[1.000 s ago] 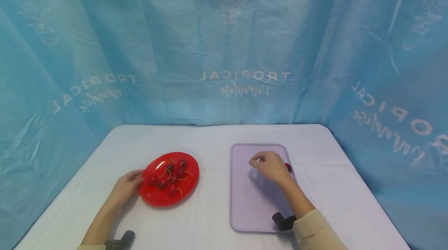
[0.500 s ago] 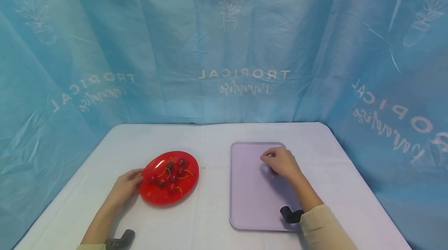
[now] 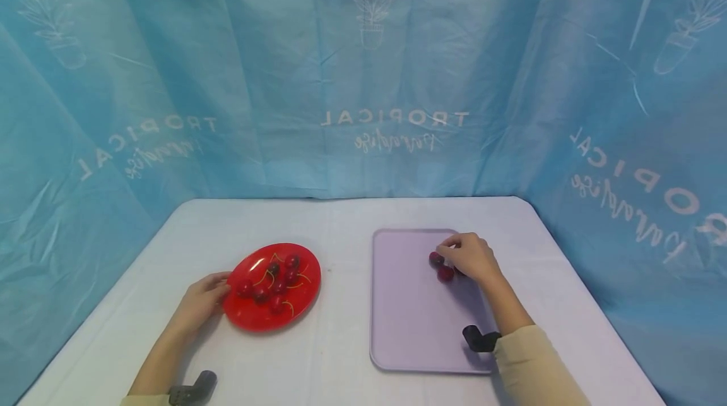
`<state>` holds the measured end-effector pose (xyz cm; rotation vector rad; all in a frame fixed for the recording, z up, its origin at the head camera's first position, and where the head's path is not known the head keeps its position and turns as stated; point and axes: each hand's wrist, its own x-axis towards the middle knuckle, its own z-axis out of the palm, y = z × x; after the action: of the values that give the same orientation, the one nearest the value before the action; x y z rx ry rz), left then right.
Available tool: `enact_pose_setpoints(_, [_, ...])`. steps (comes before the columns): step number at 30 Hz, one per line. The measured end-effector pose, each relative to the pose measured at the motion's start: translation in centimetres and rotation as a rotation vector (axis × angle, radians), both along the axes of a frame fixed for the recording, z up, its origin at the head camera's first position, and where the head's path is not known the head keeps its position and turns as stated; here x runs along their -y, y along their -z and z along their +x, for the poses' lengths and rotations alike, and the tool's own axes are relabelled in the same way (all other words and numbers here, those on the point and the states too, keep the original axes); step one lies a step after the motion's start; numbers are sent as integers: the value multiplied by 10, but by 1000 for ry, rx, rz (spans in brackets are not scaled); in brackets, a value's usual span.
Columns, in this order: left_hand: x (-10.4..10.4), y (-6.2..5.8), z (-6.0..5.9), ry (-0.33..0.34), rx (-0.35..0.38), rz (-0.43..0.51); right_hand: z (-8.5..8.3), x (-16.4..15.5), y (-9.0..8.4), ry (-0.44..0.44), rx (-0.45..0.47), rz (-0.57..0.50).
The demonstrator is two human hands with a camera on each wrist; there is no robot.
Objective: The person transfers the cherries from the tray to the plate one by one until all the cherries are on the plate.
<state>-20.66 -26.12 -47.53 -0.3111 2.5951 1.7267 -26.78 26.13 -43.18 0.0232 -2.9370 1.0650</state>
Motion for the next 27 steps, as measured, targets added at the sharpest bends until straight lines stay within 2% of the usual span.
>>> enact_pose_setpoints(6, [-3, 1, -2, 12, -1, 7, 1, -8, 1, 50, 4, 74])
enact_pose_setpoints(12, [0, 2, -1, 13, -6, -3, -1, -10, 6, 75, 56, 124])
enact_pose_setpoints(27, [0, 0, 1, 7, 3, 10, -2, -17, 6, 140, 157, 161])
